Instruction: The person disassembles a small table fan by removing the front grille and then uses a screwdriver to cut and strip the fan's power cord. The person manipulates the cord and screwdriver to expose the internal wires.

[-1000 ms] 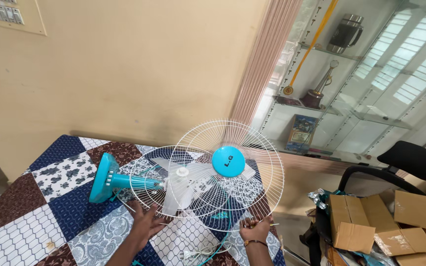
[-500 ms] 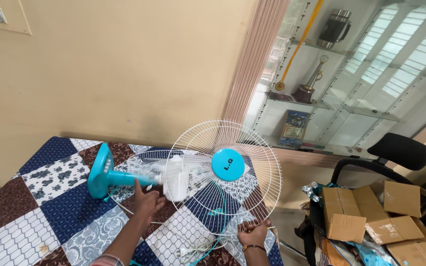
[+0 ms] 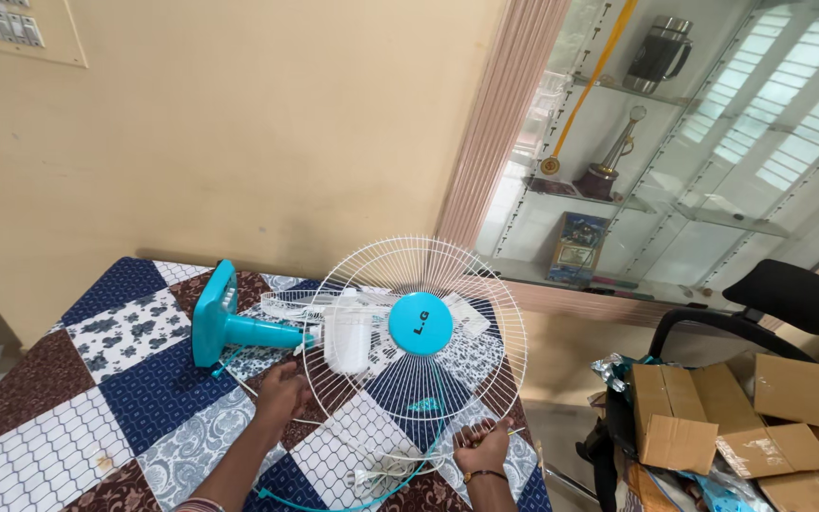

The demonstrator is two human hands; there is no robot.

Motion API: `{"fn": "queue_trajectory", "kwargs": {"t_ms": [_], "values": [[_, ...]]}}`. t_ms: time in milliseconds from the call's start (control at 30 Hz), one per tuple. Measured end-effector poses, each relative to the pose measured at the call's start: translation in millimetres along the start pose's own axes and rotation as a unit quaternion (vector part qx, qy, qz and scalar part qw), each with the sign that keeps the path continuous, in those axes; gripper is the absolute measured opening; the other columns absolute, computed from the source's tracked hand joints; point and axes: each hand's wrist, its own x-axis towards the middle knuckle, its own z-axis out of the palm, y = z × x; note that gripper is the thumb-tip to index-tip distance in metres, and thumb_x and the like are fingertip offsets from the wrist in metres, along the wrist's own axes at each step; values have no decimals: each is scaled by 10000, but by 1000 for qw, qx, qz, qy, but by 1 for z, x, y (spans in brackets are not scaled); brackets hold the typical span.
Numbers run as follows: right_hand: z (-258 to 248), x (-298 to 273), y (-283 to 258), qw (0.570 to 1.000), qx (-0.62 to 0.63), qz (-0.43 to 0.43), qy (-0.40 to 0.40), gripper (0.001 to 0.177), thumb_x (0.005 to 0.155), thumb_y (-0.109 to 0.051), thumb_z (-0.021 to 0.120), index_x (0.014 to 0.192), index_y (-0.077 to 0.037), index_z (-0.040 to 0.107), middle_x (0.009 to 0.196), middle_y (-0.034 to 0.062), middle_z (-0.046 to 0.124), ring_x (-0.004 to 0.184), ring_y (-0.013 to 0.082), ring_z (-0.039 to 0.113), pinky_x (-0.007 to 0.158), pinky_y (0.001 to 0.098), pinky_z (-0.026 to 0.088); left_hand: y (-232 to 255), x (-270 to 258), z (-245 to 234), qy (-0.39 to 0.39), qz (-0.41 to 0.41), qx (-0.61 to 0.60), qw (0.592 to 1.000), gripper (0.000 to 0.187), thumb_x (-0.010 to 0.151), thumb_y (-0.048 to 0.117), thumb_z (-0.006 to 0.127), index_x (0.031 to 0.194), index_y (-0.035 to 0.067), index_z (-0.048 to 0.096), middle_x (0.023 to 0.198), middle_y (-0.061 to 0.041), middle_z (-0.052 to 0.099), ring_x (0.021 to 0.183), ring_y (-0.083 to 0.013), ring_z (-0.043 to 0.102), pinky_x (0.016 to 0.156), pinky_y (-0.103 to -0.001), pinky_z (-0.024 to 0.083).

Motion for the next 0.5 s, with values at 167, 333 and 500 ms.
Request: {"fn": "queue_trajectory", "kwargs": {"t_ms": [167,333,500], "values": [[-7,-14,1,999,-6,-8,-33,524,1026,-641,486,791,-181,399,577,-52,287,499,115,242,518,314,270,-8,-13,-16,10,-11,13,1000,486,987,140,571,1466,73,512,883,-112,639,673,-182,554,502,-315,431],[-13,-25,0,991,-15,-9,-129,536,1017,-641,458,750,-178,409,540,-61,286,455,102,230,470,293,216,-18,-30,-29,14,-25,-7,1000,489,965,153,544,1451,100,547,972,-51,683,753,-139,620,591,-328,500],[-10,-40,4,983,-51,-60,-167,501,1011,-593,506,720,-205,380,513,-73,277,396,106,232,395,298,187,-23,-51,-45,22,-91,76,993,535,1001,369,540,1506,195,501,1343,-70,620,1111,-236,649,808,-466,573]]}}
